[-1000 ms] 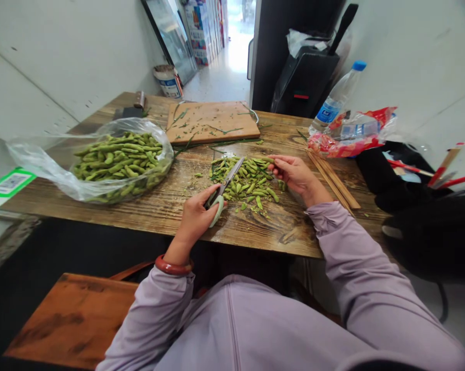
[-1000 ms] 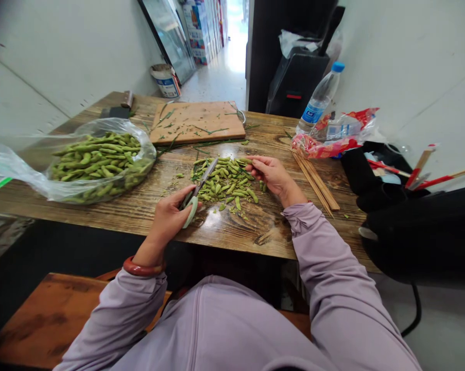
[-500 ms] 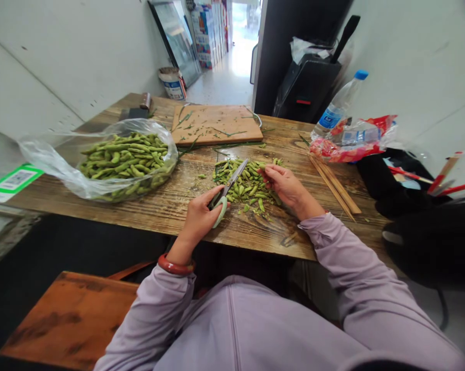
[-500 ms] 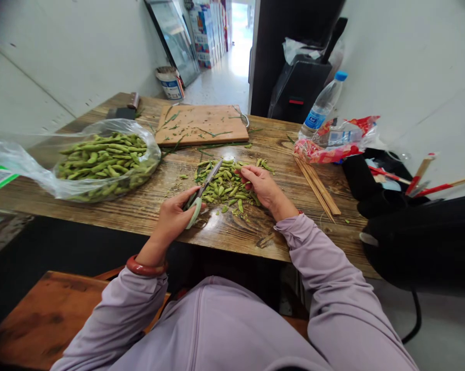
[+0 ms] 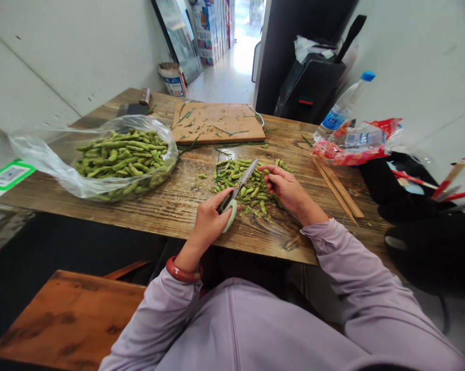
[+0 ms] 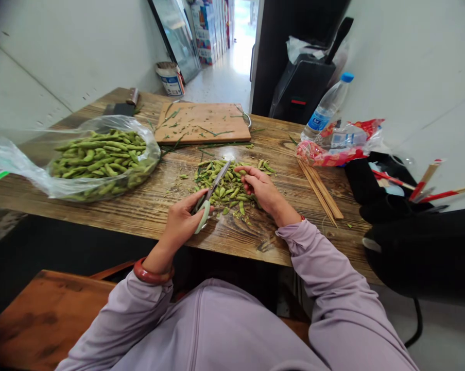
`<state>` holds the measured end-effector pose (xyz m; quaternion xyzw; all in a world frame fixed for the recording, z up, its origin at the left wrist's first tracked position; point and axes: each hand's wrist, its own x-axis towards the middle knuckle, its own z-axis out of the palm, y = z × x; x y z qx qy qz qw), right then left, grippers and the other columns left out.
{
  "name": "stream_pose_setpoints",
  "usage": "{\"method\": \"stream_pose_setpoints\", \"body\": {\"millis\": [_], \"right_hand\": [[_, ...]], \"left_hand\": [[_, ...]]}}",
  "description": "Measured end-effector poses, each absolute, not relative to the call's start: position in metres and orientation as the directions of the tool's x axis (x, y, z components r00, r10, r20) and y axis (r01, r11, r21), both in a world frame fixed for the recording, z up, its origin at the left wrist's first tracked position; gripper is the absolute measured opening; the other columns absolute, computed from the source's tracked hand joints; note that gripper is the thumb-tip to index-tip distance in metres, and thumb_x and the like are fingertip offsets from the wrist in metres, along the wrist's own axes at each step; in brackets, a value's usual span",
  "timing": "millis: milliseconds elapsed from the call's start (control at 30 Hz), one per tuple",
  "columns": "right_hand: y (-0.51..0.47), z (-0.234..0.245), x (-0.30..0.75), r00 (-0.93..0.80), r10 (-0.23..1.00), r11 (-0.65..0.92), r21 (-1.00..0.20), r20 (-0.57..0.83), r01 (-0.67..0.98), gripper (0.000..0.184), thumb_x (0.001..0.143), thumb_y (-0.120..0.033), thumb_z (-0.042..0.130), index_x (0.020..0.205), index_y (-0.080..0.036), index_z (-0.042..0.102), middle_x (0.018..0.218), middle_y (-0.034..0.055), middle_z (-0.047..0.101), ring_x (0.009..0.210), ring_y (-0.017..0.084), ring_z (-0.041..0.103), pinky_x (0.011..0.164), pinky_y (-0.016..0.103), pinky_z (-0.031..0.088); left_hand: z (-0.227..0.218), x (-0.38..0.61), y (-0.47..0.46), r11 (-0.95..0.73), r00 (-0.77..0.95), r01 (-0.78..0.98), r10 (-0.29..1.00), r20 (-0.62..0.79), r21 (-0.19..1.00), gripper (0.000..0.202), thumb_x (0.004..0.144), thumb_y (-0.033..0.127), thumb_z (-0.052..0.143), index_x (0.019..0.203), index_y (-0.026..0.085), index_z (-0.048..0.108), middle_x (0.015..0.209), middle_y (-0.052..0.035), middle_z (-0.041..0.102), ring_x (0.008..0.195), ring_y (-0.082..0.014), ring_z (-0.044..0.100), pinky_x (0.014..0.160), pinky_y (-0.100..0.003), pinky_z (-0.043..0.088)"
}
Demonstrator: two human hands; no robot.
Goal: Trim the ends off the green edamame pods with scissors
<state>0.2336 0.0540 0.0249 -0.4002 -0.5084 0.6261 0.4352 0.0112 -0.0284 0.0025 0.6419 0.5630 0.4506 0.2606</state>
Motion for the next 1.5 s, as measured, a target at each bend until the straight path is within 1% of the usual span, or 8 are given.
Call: {"method": "stream_pose_setpoints", "body": {"millis": [133,200,300,433,567,767,1067,1500], "right_hand": [[0.053,0.023,0.233,-0.322,0.946,-0.065,-0.991,-0.026,-0.113,0.023,0.083,-0.039,0.070,0.097,-0.021,0.067,0.064,-0.0064,0.041,0.053,0.008,0.033,0.047,0.021,0.025],[0.053,0.021,0.233,-0.335,0.942,-0.051,-0.995,-0.018,-0.089,0.025,0.081,-0.038,0.072,0.099,-0.021,0.067,0.068,-0.0050,0.050,0.056,0.008,0.042,0.049,0.021,0.031],[0.050,0.021,0.232,-0.348,0.937,0.009,-1.000,0.018,-0.027,0.028,0.084,-0.040,0.070,0.105,-0.022,0.066,0.088,0.0005,0.068,0.077,0.012,0.061,0.065,0.023,0.045],[0.048,0.021,0.231,-0.386,0.921,0.051,-0.999,0.042,0.014,0.034,0.090,-0.053,0.063,0.105,-0.023,0.062,0.088,0.0031,0.074,0.086,0.017,0.067,0.075,0.028,0.049],[0.046,0.018,0.230,-0.362,0.925,0.137,-0.990,0.113,0.040,0.033,0.087,-0.053,0.069,0.101,-0.023,0.067,0.097,0.0037,0.074,0.089,0.017,0.065,0.078,0.029,0.050],[0.049,0.013,0.231,-0.252,0.959,0.144,-0.988,0.126,0.054,0.038,0.079,-0.054,0.075,0.102,-0.025,0.076,0.092,0.0027,0.069,0.076,0.015,0.058,0.062,0.028,0.050],[0.043,0.024,0.230,-0.300,0.939,0.180,-0.984,0.167,0.016,0.035,0.077,-0.055,0.078,0.092,-0.023,0.080,0.094,0.0036,0.069,0.086,0.018,0.062,0.072,0.030,0.056],[0.042,0.027,0.231,-0.343,0.914,0.261,-0.962,0.217,0.086,0.036,0.083,-0.060,0.072,0.087,-0.025,0.082,0.086,0.0043,0.067,0.080,0.019,0.060,0.070,0.032,0.055]], "left_hand": [[0.004,0.011,-0.030,-0.234,-0.019,0.501,0.960,0.281,0.833,0.045,0.081,0.031,0.074,0.123,0.017,0.073,0.121,-0.0080,0.078,0.104,-0.0218,0.074,0.096,-0.031,0.057],[0.004,0.011,-0.030,-0.232,-0.016,0.509,0.960,0.279,0.829,0.044,0.082,0.030,0.073,0.124,0.017,0.073,0.121,-0.0077,0.078,0.104,-0.0212,0.074,0.095,-0.030,0.057],[0.003,0.012,-0.031,-0.252,-0.006,0.508,0.955,0.296,0.824,0.043,0.082,0.028,0.073,0.124,0.017,0.073,0.121,-0.0083,0.078,0.105,-0.0211,0.074,0.095,-0.029,0.057],[0.003,0.012,-0.031,-0.261,0.008,0.515,0.954,0.300,0.816,0.044,0.082,0.030,0.074,0.125,0.019,0.072,0.124,-0.0074,0.077,0.108,-0.0220,0.074,0.098,-0.031,0.057],[0.004,0.013,-0.031,-0.276,0.024,0.526,0.950,0.311,0.804,0.046,0.082,0.029,0.074,0.127,0.018,0.071,0.125,-0.0082,0.076,0.109,-0.0217,0.073,0.099,-0.030,0.056],[0.003,0.015,-0.029,-0.293,0.041,0.537,0.946,0.323,0.791,0.049,0.081,0.031,0.075,0.129,0.020,0.070,0.125,-0.0080,0.076,0.110,-0.0226,0.073,0.100,-0.032,0.057],[0.001,0.015,-0.028,-0.340,0.104,0.552,0.934,0.342,0.761,0.053,0.082,0.034,0.075,0.131,0.018,0.068,0.128,-0.0119,0.074,0.114,-0.0250,0.071,0.102,-0.035,0.056],[0.002,0.014,-0.027,-0.404,0.183,0.650,0.905,0.384,0.644,0.057,0.084,0.034,0.073,0.138,0.017,0.061,0.119,-0.0132,0.073,0.102,-0.0255,0.068,0.095,-0.039,0.055]]}}
